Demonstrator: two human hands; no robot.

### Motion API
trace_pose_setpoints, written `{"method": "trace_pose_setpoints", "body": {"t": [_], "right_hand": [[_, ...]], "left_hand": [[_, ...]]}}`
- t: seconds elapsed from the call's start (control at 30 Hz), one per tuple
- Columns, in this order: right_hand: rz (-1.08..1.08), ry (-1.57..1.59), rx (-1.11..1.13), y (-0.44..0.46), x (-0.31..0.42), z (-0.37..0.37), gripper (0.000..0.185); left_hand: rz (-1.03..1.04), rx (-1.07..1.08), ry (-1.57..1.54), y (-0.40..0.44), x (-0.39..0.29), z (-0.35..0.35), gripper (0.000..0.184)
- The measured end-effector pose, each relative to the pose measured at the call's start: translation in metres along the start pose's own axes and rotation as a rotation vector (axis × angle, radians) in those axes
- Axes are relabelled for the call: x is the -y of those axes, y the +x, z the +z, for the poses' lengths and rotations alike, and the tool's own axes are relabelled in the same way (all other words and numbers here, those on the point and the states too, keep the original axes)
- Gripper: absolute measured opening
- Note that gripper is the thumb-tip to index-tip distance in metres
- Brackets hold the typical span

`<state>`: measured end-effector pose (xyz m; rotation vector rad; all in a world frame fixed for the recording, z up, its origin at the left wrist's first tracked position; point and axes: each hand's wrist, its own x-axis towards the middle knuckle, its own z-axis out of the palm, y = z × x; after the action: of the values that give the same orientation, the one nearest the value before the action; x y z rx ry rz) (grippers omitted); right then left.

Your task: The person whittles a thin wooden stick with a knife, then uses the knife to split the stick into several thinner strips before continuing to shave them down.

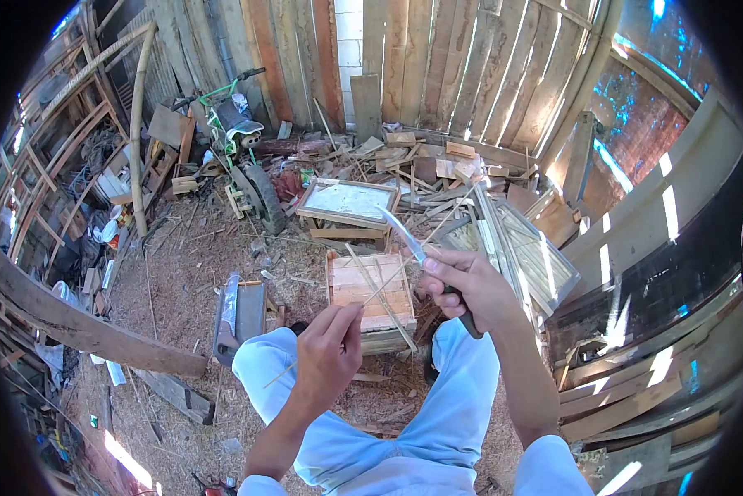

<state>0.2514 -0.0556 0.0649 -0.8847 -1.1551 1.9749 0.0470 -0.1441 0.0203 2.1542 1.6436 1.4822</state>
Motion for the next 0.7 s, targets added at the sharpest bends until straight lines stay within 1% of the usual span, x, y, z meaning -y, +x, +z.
{"method": "trace_pose_setpoints", "body": {"t": [0.03, 0.1, 0.2, 0.27, 0.3, 0.33, 0.37, 0.4, 0.43, 0.47, 0.5, 0.53, 0.57, 0.6, 0.67, 0.7], "right_hand": [[-0.002, 0.037, -0.001, 0.000, 0.003, -0.003, 0.023], [-0.013, 0.071, 0.010, 0.002, 0.006, -0.012, 0.025], [0.015, -0.004, -0.018, 0.004, 0.012, -0.013, 0.030], [-0.024, -0.113, -0.125, 0.005, 0.016, -0.012, 0.036], [-0.025, -0.115, -0.123, 0.006, 0.023, -0.018, 0.036], [-0.094, -0.093, -0.166, 0.006, 0.031, -0.031, 0.035], [-0.165, -0.069, -0.209, 0.007, 0.039, -0.044, 0.034], [-0.165, -0.067, -0.207, 0.010, 0.042, -0.056, 0.034], [-0.195, -0.034, -0.257, 0.014, 0.043, -0.068, 0.030], [-0.228, -0.002, -0.309, 0.015, 0.044, -0.078, 0.027], [-0.229, -0.004, -0.307, 0.012, 0.046, -0.080, 0.027], [-0.268, -0.030, -0.306, 0.011, 0.047, -0.079, 0.027], [-0.304, -0.058, -0.302, 0.009, 0.046, -0.076, 0.027], [-0.274, -0.124, -0.348, 0.005, 0.042, -0.062, 0.029], [-0.206, -0.165, -0.278, -0.003, 0.028, -0.038, 0.036], [-0.188, -0.172, -0.202, -0.008, 0.020, -0.024, 0.037]], "left_hand": [[0.003, 0.000, -0.004, -0.002, 0.001, -0.001, 0.012], [-0.097, 0.052, -0.004, -0.005, 0.003, -0.005, 0.013], [-0.059, 0.039, -0.025, -0.005, 0.004, -0.007, 0.014], [-0.056, 0.025, -0.018, -0.006, 0.005, -0.009, 0.014], [-0.051, 0.011, -0.014, -0.006, 0.006, -0.010, 0.014], [-0.050, 0.010, -0.012, -0.008, 0.009, -0.013, 0.014], [-0.109, 0.028, -0.002, -0.011, 0.013, -0.016, 0.012], [-0.171, 0.047, 0.008, -0.014, 0.017, -0.019, 0.009], [-0.173, 0.045, 0.007, -0.015, 0.022, -0.020, 0.009], [-0.157, -0.006, 0.011, -0.014, 0.027, -0.018, 0.007], [-0.142, -0.058, 0.018, -0.013, 0.030, -0.018, 0.006], [-0.144, -0.065, 0.025, -0.010, 0.031, -0.018, 0.006], [-0.194, -0.070, -0.022, -0.006, 0.031, -0.018, 0.006], [-0.244, -0.074, -0.073, -0.002, 0.029, -0.015, 0.007], [-0.267, -0.091, -0.105, 0.009, 0.025, -0.008, 0.006], [-0.287, -0.100, -0.141, 0.014, 0.023, -0.003, 0.005]]}}
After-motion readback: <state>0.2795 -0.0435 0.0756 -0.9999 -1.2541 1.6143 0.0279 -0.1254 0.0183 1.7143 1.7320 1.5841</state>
